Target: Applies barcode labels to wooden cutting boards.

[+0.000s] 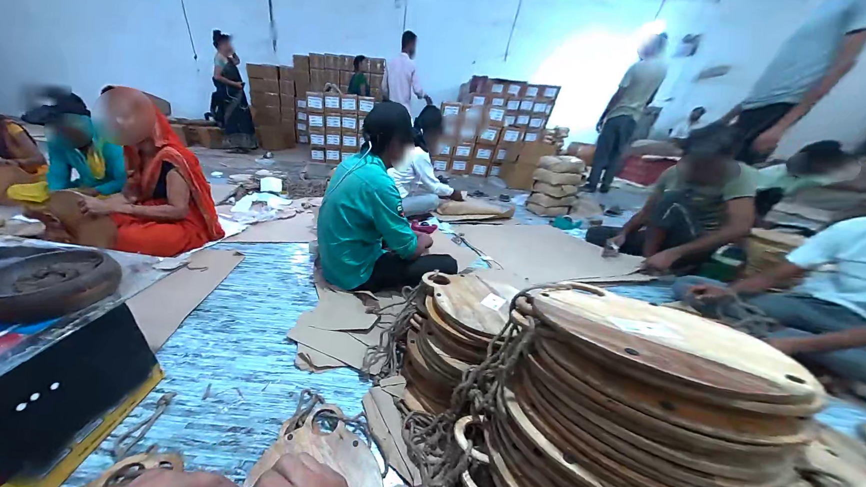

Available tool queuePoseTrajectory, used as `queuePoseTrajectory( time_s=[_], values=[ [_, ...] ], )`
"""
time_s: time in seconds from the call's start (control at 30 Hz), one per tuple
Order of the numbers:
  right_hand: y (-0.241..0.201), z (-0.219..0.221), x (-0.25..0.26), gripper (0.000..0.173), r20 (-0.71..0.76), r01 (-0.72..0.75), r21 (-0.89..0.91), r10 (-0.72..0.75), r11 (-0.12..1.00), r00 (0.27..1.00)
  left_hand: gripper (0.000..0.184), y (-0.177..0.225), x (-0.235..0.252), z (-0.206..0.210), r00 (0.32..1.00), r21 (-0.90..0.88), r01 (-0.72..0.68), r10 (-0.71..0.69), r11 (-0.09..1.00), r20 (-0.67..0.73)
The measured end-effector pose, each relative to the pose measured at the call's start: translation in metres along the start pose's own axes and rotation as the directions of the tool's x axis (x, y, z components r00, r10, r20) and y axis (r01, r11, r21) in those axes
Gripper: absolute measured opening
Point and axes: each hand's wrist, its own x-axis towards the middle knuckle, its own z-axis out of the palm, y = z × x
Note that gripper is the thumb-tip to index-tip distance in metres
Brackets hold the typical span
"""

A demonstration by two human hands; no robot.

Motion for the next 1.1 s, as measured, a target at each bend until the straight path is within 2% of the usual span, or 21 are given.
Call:
queuePoseTrajectory(
  time_s=[0.13, 0.3, 0.4, 0.47, 0.5, 0.53, 0.57, 0.63, 0.73, 0.8, 0.9, 1.0, 1.1],
  values=[
    [-0.021, -0.002, -0.015, 0.01, -0.083, 0.073, -0.19, -0.09, 0.979, 0.992, 0.053, -0.011, 0.004, 0.005, 0.994, 0.005, 0.049, -0.048, 0.999, -0.103],
    [-0.039, -0.024, -0.034, 0.015, -0.143, 0.074, -0.183, -0.101, 0.98, 0.985, 0.046, -0.009, 0.001, 0.0, 0.922, 0.029, 0.34, -0.327, 0.94, -0.205],
    [-0.005, -0.046, -0.023, 0.014, -0.209, -0.058, -0.072, 0.041, 0.996, 0.977, 0.04, -0.006, -0.007, -0.006, 0.918, 0.136, 0.362, -0.327, 0.922, -0.225],
    [0.039, -0.044, -0.011, 0.02, -0.158, -0.251, 0.044, 0.255, 0.967, 0.954, 0.04, -0.003, -0.014, -0.011, 0.965, 0.211, 0.26, -0.243, 0.942, -0.102],
    [0.064, -0.038, -0.007, 0.022, -0.047, -0.397, 0.095, 0.402, 0.913, 0.914, 0.041, -0.001, -0.017, -0.013, 0.981, 0.219, 0.193, -0.195, 0.957, -0.01],
    [0.088, -0.03, -0.004, 0.024, 0.109, -0.55, 0.106, 0.54, 0.829, 0.835, 0.042, 0.002, -0.018, -0.015, 0.982, 0.212, 0.145, -0.166, 0.966, 0.085],
    [0.112, -0.016, -0.004, 0.027, 0.251, -0.662, 0.081, 0.628, 0.745, 0.737, 0.043, 0.004, -0.019, -0.016, 0.975, 0.201, 0.11, -0.145, 0.973, 0.168],
    [0.151, 0.023, -0.016, 0.035, 0.416, -0.786, -0.006, 0.716, 0.618, 0.561, 0.042, 0.008, -0.018, -0.015, 0.96, 0.146, 0.05, -0.088, 0.988, 0.265],
    [0.172, 0.073, -0.04, 0.051, 0.49, -0.853, -0.189, 0.8, 0.486, 0.347, 0.041, 0.01, -0.014, -0.012, 0.946, 0.099, 0.029, -0.059, 0.995, 0.32],
    [0.17, 0.093, -0.045, 0.057, 0.481, -0.851, -0.296, 0.837, 0.434, 0.259, 0.041, 0.01, -0.011, -0.01, 0.934, 0.102, 0.053, -0.085, 0.993, 0.348],
    [0.164, 0.115, -0.049, 0.058, 0.428, -0.843, -0.374, 0.878, 0.386, 0.213, 0.042, 0.003, -0.01, -0.005, 0.928, 0.105, 0.062, -0.096, 0.993, 0.36],
    [0.158, 0.125, -0.052, 0.062, 0.355, -0.794, -0.462, 0.903, 0.395, 0.243, 0.042, -0.001, -0.01, -0.002, 0.924, 0.121, 0.072, -0.112, 0.99, 0.366],
    [0.157, 0.116, -0.049, 0.088, 0.288, -0.73, -0.543, 0.909, 0.415, 0.302, 0.042, -0.005, -0.01, 0.0, 0.918, 0.13, 0.092, -0.135, 0.987, 0.372]
  ],
)
